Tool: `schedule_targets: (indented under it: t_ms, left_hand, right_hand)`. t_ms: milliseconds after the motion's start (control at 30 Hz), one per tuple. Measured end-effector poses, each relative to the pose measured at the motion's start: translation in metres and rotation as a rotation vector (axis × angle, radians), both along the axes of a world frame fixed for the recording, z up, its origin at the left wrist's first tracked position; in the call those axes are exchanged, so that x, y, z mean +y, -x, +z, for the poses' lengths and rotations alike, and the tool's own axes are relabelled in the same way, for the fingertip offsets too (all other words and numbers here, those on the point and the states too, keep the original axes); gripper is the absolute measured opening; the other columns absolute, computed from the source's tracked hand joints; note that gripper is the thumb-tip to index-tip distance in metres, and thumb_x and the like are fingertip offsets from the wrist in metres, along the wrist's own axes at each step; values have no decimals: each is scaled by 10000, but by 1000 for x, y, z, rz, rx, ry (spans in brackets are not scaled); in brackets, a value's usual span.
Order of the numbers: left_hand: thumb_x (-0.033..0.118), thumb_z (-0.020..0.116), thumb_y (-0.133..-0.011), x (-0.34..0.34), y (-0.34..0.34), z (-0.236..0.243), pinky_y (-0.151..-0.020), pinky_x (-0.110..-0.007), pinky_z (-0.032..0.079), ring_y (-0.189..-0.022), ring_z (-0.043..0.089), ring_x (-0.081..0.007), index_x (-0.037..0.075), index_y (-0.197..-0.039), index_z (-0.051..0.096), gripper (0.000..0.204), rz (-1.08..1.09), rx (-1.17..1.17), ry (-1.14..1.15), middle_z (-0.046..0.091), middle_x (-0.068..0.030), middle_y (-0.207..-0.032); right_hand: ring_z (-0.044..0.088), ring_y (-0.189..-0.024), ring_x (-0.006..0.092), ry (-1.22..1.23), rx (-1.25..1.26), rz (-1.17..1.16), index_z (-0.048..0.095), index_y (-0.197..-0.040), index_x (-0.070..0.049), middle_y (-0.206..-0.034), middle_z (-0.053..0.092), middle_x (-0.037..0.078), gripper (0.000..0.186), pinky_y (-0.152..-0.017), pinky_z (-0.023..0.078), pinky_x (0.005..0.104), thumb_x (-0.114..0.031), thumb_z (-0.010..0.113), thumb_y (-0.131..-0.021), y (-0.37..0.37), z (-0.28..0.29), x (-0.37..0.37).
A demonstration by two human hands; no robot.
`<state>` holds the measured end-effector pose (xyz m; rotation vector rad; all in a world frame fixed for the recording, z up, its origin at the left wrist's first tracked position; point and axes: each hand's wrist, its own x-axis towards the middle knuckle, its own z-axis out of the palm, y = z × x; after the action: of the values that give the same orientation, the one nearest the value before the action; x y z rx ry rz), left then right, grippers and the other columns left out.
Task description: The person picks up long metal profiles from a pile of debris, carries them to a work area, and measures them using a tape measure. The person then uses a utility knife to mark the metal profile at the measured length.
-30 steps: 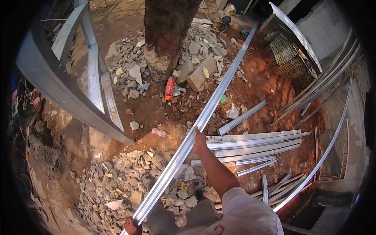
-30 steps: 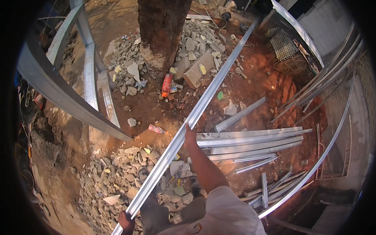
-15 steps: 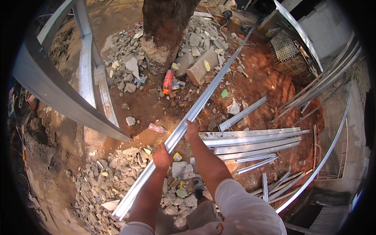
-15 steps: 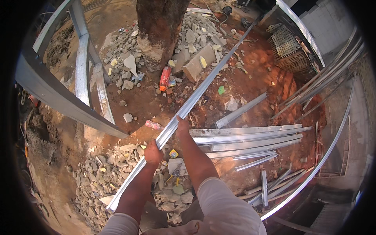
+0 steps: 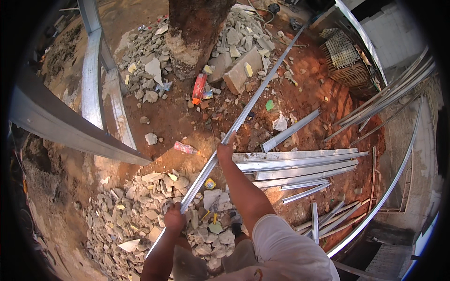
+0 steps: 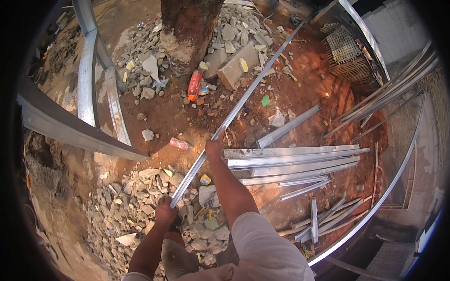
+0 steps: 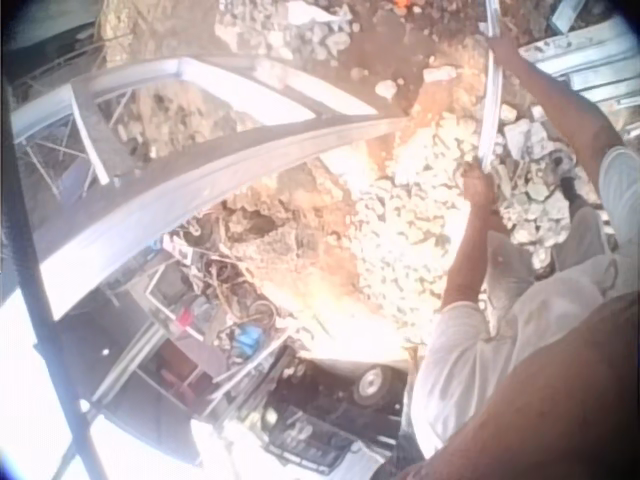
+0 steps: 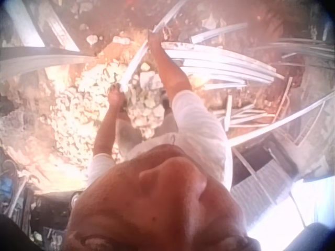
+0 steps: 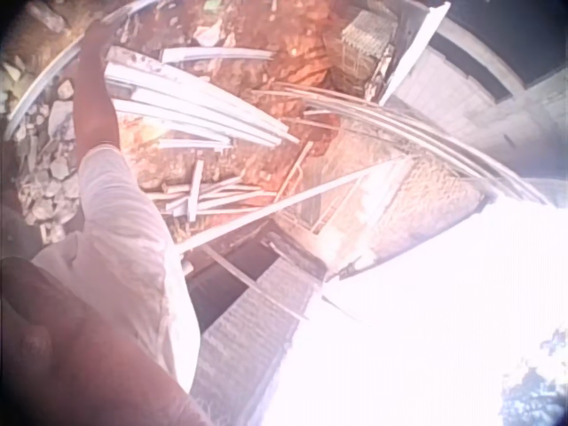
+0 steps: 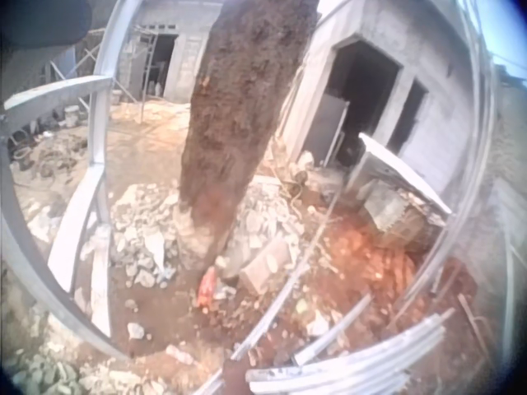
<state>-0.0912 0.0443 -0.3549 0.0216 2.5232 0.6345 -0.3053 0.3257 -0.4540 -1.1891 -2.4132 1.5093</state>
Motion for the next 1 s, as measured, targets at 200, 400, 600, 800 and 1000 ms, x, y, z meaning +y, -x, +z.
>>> schedule_targets:
  t_ms: [200, 400, 600, 800, 1000]
  left_hand:
    - [136, 684, -691, -29, -18, 26, -727, -482, 520, -881, 627, -385, 96, -1131, 591, 452, -17, -52, -154, 605, -184, -972]
    - [172, 702, -674, -47, -51, 24, -696, -448, 530, -869, 618, -343, 127, -1166, 575, 510, -9, 51, 23, 576, -122, -955]
    - [98, 676, -649, -76, -83, 7, -634, -480, 508, -818, 595, -368, 123, -1131, 555, 498, -11, 175, 111, 548, -140, -923]
    - [131, 704, -654, -48, -53, 2, -646, -467, 520, -832, 607, -361, 116, -1116, 577, 478, 14, 167, 51, 573, -137, -927]
    - [173, 714, -673, -19, -14, -13, -702, -475, 533, -837, 641, -381, 116, -1095, 601, 440, 52, 59, -26, 631, -141, -979]
  right_hand:
    - [620, -831, 274, 876, 176, -342, 383, -1264, -89, -1054, 595, 170, 507, -641, 541, 408, -24, 591, -806, -18, 18, -1]
    - [589, -690, 238, 1308, 305, -340, 406, -1116, -63, -883, 611, 150, 425, -720, 570, 441, -42, 543, -714, -48, 31, -18]
    - [566, -703, 240, 1318, 422, -246, 439, -1069, -81, -868, 557, 117, 404, -717, 552, 469, -8, 504, -677, -80, 50, -51]
    - [557, -701, 229, 1245, 368, -293, 433, -1143, -99, -862, 546, 115, 467, -747, 542, 475, 20, 493, -696, -43, 43, -24]
    - [567, -787, 247, 835, 60, -277, 330, -1376, -128, -1014, 530, 130, 646, -779, 521, 489, -17, 585, -793, 4, 1, 8]
